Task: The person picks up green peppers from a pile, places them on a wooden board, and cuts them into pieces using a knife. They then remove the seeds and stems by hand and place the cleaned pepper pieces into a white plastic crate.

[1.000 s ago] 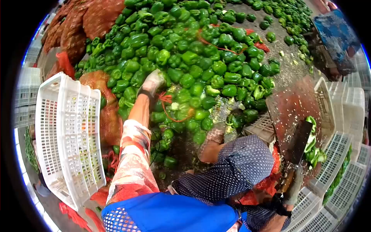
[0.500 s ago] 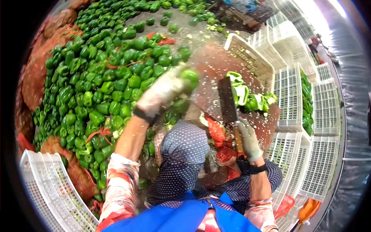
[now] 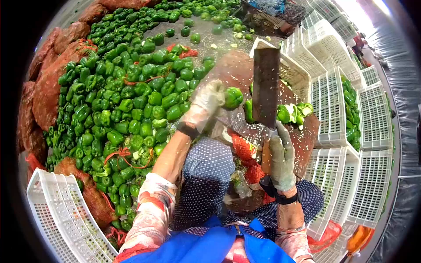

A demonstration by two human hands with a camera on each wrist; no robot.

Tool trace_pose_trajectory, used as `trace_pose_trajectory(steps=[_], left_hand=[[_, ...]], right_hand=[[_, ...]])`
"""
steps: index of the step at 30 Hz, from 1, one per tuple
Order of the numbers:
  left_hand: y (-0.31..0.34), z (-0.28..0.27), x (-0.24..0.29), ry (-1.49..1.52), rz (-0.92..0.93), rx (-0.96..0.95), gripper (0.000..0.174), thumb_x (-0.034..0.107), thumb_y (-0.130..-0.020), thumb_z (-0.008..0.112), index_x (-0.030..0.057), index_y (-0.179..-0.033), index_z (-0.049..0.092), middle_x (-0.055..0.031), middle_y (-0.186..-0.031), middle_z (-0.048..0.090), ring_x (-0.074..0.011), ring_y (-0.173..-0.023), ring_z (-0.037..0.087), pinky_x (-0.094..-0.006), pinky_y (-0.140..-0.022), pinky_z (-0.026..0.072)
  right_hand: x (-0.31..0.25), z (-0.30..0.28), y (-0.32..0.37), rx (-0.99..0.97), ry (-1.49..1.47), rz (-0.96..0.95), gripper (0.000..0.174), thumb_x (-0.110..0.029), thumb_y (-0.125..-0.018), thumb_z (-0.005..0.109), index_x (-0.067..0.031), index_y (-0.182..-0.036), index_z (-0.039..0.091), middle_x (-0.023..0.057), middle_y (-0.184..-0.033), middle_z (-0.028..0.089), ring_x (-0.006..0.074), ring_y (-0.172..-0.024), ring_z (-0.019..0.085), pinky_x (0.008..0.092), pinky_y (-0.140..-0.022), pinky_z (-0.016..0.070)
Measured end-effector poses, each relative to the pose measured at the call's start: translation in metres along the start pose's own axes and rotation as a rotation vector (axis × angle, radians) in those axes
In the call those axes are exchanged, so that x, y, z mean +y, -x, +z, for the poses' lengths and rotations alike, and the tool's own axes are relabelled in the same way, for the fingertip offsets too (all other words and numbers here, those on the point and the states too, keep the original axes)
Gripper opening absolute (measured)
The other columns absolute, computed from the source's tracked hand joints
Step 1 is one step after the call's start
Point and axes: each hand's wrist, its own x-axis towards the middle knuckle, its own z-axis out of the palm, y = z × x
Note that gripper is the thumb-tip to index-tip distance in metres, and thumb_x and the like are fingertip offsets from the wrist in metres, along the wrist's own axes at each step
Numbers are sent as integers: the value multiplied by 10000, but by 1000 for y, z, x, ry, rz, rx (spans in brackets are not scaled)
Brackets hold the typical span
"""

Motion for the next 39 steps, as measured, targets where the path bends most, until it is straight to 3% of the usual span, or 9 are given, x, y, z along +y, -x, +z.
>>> trace_pose_trajectory(steps=[4,8,11,17,23,29,31,36,39], left_hand=[[31,-1,39,139,-123,-61,98,122,-913,548,42,-969,553,-21,-761,541,-97,-586,505,-238,-513,446],[23,-7,17,277,-51,-95,180,188,-926,566,41,-1024,600,-49,-855,603,-161,-781,580,-301,-697,512],[18,-6,-13,-158,290,-84,199,162,-899,581,58,-1066,612,-55,-909,628,-196,-871,610,-329,-790,511],[85,-86,12,642,-148,-45,314,157,-907,599,62,-1204,564,-99,-964,642,-198,-836,613,-265,-803,529],[152,-281,-106,-61,-234,701,239,117,-814,569,6,-1016,629,-66,-912,654,-203,-785,595,-328,-741,496],[176,-397,-212,-565,-637,869,324,297,-908,559,33,-1091,603,-132,-1042,663,-267,-925,610,-365,-800,461],[153,-398,-191,-895,-894,556,387,356,-895,576,77,-1159,621,-132,-1228,618,-295,-1110,590,-407,-930,447],[141,-444,-253,-1820,-413,-160,176,142,-780,621,126,-945,678,-97,-987,704,-276,-905,680,-403,-812,515],[127,-443,-254,-620,-962,724,183,157,-787,607,84,-942,674,-123,-957,700,-299,-864,681,-393,-768,522]], right_hand=[[28,23,-40,-248,-92,300,384,8,-806,625,-26,-1182,560,221,-1223,553,368,-945,614,433,-811,524],[87,14,-38,-133,403,-450,394,-252,-972,536,-8,-1281,521,108,-1031,640,171,-939,606,276,-789,514],[20,13,-31,-76,-438,337,415,-255,-985,515,-19,-1323,473,70,-1083,604,116,-851,578,231,-710,493],[24,29,-49,-283,-135,82,438,-264,-979,525,14,-1316,492,24,-1037,596,71,-827,515,200,-708,416],[24,5,-24,-128,-214,351,452,-283,-983,492,32,-1308,491,94,-1210,559,162,-1069,529,279,-929,417],[26,5,-16,-54,-299,466,459,-272,-987,478,17,-1343,458,95,-1303,512,191,-1180,486,314,-1009,374],[35,-5,-17,-134,-137,379,447,-256,-989,471,11,-1348,458,100,-1313,516,192,-1197,480,318,-1030,357],[73,-29,-15,-271,361,-30,431,-230,-988,441,10,-1344,468,129,-1355,478,238,-1227,471,371,-1038,374],[27,-3,-18,-149,-220,374,420,-241,-996,424,5,-1331,482,98,-1312,519,189,-1197,475,324,-1047,334]])
